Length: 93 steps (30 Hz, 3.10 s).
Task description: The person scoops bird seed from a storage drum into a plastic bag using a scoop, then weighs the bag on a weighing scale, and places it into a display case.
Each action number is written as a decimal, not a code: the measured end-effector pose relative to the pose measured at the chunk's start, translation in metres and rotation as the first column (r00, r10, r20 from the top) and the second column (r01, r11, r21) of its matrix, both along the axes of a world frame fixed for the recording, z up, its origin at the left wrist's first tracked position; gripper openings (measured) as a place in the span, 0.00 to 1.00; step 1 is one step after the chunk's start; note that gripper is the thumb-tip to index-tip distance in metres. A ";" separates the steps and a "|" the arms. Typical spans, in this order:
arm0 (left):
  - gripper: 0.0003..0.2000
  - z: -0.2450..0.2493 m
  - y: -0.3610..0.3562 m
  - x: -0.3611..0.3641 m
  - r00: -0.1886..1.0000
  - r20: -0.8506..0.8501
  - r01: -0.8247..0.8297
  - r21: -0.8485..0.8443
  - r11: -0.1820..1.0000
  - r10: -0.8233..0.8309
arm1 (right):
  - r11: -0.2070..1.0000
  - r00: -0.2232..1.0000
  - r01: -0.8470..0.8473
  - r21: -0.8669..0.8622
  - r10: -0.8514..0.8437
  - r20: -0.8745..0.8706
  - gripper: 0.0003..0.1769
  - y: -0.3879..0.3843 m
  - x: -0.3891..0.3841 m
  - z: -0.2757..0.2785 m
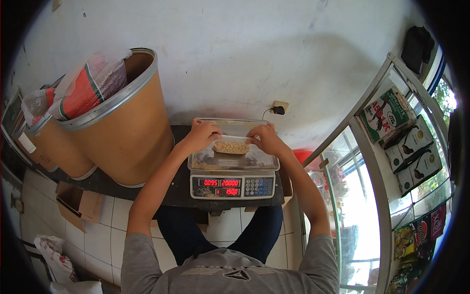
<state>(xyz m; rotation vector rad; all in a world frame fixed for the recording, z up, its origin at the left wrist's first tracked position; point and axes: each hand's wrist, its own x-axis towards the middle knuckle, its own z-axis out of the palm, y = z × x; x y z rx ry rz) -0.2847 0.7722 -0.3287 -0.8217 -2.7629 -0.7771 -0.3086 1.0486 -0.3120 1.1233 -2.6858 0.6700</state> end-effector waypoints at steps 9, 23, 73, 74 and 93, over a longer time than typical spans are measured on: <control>0.06 -0.010 0.004 0.000 0.999 -0.013 -0.049 0.113 0.992 0.051 | 0.989 0.979 0.041 -0.141 -0.012 0.205 0.13 0.004 -0.005 -0.009; 0.05 -0.012 0.002 0.010 0.983 -0.177 0.042 -0.084 0.996 -0.056 | 0.972 0.926 0.192 -0.133 -0.135 0.352 0.17 -0.006 -0.019 -0.042; 0.06 -0.014 0.002 0.001 0.998 0.044 -0.053 0.145 0.988 0.047 | 0.976 0.971 0.105 -0.192 -0.059 0.234 0.17 0.004 -0.015 -0.043; 0.04 -0.015 0.001 -0.001 0.995 0.102 -0.037 0.197 0.980 0.018 | 0.974 0.968 0.111 -0.196 -0.062 0.243 0.18 0.003 -0.015 -0.045; 0.07 -0.020 -0.002 0.000 0.999 -0.049 0.019 -0.022 1.000 -0.020 | 0.987 0.991 -0.085 -0.136 0.070 -0.116 0.07 -0.002 0.001 -0.033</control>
